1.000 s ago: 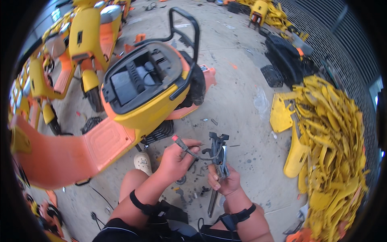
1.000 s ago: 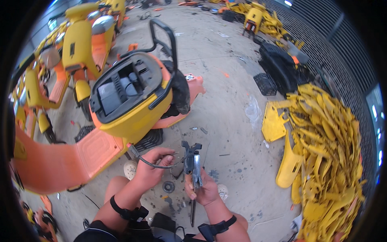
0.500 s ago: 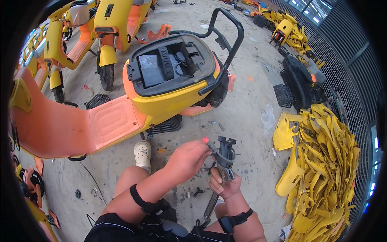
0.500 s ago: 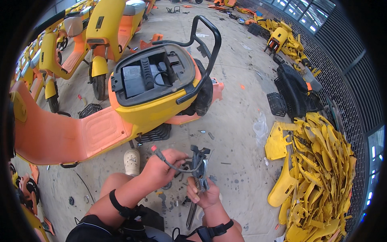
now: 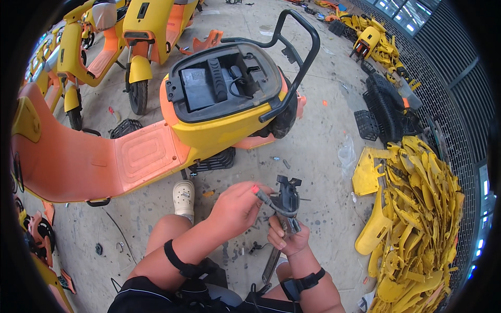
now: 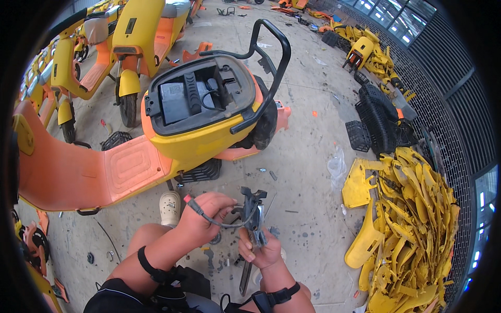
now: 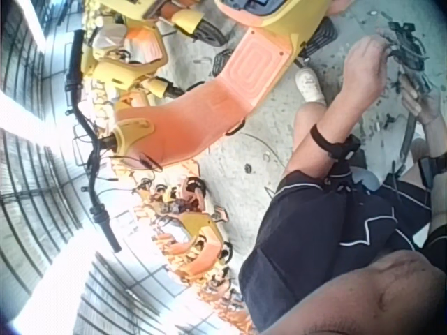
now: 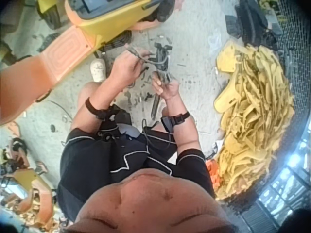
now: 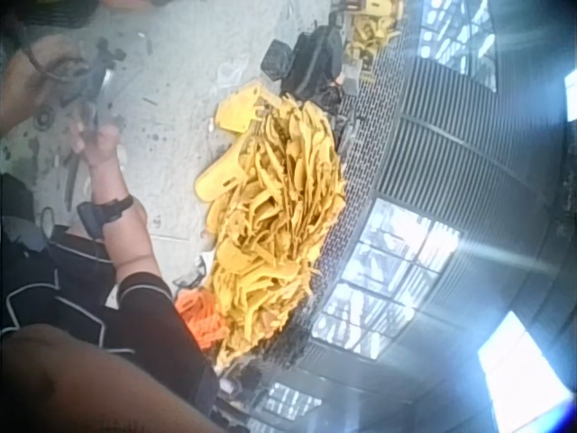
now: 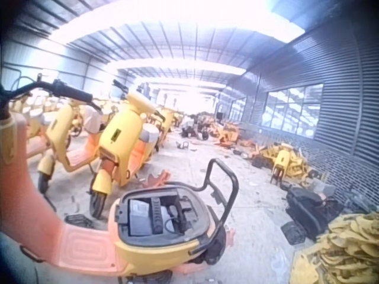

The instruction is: The person sits on the floor and assembles a small mechanical component with a wire, likely a brake or throttle assembly, using their hands. They manipulate the part and wire, fitting them together in a workshop setting.

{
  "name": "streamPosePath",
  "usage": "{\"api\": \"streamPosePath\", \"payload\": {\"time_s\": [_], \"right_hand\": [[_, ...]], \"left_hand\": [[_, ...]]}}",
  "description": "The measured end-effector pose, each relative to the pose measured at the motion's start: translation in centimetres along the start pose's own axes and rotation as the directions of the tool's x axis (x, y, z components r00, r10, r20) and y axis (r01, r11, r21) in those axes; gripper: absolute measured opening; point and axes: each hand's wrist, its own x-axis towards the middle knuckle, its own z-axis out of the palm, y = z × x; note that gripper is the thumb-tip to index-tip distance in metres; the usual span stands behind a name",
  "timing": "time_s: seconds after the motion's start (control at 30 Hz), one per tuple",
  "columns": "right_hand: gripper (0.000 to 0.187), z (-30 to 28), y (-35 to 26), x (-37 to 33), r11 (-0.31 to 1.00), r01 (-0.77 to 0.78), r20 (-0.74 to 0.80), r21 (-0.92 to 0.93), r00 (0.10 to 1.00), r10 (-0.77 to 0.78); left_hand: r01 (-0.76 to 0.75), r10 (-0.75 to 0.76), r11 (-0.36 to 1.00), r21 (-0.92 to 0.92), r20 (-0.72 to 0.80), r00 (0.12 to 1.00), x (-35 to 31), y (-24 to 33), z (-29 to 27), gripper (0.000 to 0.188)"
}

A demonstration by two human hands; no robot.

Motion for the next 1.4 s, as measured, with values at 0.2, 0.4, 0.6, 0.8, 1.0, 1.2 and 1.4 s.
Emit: {"api": "streamPosePath", "payload": {"time_s": [0.2, 0.4, 0.6, 0.8, 1.0, 1.2, 1.4], "right_hand": [[0.030, -0.2, 0.4, 0.4, 1.000, -0.019, 0.000, -0.008, 1.000, 0.019], [0.031, 0.0, 0.4, 0.1, 0.998, -0.066, -0.001, 0.010, 0.998, 0.066], [0.043, -1.1, 0.6, 0.0, 0.996, -0.039, 0.015, -0.080, 0.999, 0.040], [0.064, -0.5, 0.2, -0.4, 0.939, 0.006, -0.087, -0.344, 0.995, -0.038], [0.070, -1.7, -0.4, -1.1, 0.854, -0.014, -0.139, -0.521, 0.988, -0.068], [0.074, -0.2, -1.9, -1.9, 0.647, -0.082, -0.181, -0.758, 0.980, -0.087], [0.068, -0.5, -3.2, -3.6, 0.589, -0.128, -0.150, -0.798, 0.989, 0.012]], "left_hand": [[-0.042, 0.041, 0.998, 0.042, 0.030, 0.999, 0.2, -0.2, -0.9, 0.031], [-0.152, 0.133, 0.970, 0.187, 0.112, 0.985, 0.3, -0.8, -2.1, 0.040], [-0.055, -0.007, 0.944, 0.326, 0.188, 0.982, -0.1, -0.5, -1.8, 0.039], [0.010, -0.076, 0.977, 0.215, 0.302, 0.950, 0.0, -0.3, -2.6, 0.026], [0.299, -0.264, 0.954, -0.020, 0.417, 0.870, -0.3, -1.0, -2.9, 0.023], [0.913, -0.505, 0.374, -0.164, 0.790, 0.349, -0.3, -2.2, -3.9, 0.019], [0.945, -0.219, 0.255, -0.207, 0.939, 0.265, -2.1, -3.2, -3.9, 0.020]]}}
